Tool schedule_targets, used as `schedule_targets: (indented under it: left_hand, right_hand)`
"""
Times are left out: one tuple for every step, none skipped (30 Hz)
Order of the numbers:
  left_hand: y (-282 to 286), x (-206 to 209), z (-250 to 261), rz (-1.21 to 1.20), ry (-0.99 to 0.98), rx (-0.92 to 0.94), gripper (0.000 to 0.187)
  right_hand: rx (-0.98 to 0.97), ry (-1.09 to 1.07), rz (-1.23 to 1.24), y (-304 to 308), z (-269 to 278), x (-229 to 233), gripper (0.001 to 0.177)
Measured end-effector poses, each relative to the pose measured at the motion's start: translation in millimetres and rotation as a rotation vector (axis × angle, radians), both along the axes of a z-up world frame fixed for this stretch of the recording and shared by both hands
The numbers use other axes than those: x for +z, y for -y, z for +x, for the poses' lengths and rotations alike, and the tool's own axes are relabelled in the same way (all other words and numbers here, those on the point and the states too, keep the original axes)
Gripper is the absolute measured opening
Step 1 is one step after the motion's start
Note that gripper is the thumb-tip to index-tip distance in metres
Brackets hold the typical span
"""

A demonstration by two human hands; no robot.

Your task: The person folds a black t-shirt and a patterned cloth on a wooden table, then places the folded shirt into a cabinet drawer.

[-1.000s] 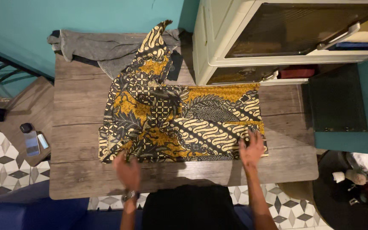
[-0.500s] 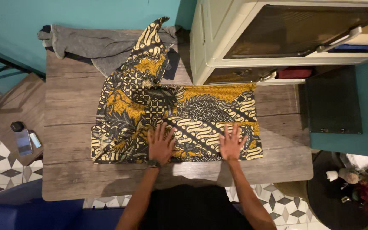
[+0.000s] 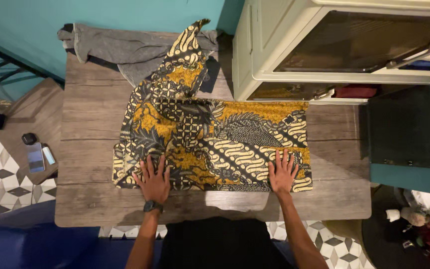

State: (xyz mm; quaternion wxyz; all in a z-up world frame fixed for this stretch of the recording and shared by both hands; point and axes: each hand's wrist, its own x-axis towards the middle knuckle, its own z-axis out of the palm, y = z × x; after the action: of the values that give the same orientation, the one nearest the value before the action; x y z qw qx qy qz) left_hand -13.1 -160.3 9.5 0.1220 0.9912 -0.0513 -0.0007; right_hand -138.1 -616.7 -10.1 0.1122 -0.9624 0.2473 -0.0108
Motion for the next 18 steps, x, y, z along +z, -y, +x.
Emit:
schedule_targets:
  left_hand:
    - [0,2,-2,0.002,-0.014,-0.003,0.056]
    - [-1,4,-6,0.007,-0.030,-0.004,0.057]
    - [-2,7,-9,0.012,-0.046,-0.005,0.057]
    - [-3,11,-12,-0.005,-0.041,0.001,0.057]
    - [-5,14,-13,-0.022,-0.035,0.006,0.057]
    - [-5,16,-14,-0.042,-0.030,0.008,0.057]
    - [-6,17,-15,-0.079,0.030,0.024,0.057]
    - [-9,20,-15,-0.114,0.092,0.043,0.058]
    - [-11,21,-12,-0.150,0.155,0.062,0.058]
    - [-15,22,-10,-0.155,0.137,0.042,0.060]
    - [-20,24,-6,-0.160,0.119,0.023,0.061]
    - [-19,25,2,-0.168,0.108,0.007,0.063]
    - [-17,27,7,-0.187,0.078,0.007,0.062]
    - [-17,34,11,-0.202,0.047,0.009,0.061]
    - [-17,42,17,-0.217,0.016,0.012,0.060]
    - [-17,47,28,-0.198,0.013,0.037,0.052]
    - [-16,52,44,-0.179,0.010,0.062,0.044]
    - [-15,55,60,-0.160,0.005,0.088,0.037]
  right_hand:
    - [-0.003,-0.012,0.006,2,1,3,0.065]
    - [-0.004,-0.026,0.015,4,-1,5,0.065]
    - [-0.006,-0.040,0.024,6,-2,8,0.065]
    - [-0.017,-0.020,0.035,8,-3,10,0.063]
    - [-0.028,-0.001,0.046,10,-4,13,0.060]
    - [-0.042,0.020,0.055,12,-5,14,0.058]
    - [-0.054,0.077,0.050,16,-7,16,0.054]
    - [-0.063,0.136,0.047,20,-5,18,0.051]
    - [-0.072,0.195,0.045,23,0,18,0.048]
    - [-0.067,0.225,0.051,26,3,20,0.048]
    - [-0.063,0.255,0.056,31,11,21,0.047]
    - [-0.054,0.292,0.060,39,26,23,0.047]
    - [-0.096,0.271,0.091,47,40,27,0.046]
    - [-0.135,0.248,0.126,53,54,33,0.045]
    - [-0.174,0.225,0.161,59,70,39,0.044]
    - [-0.146,0.211,0.158,64,87,45,0.046]
    - [-0.118,0.197,0.156,70,106,52,0.048]
    - [-0.089,0.181,0.154,74,123,60,0.051]
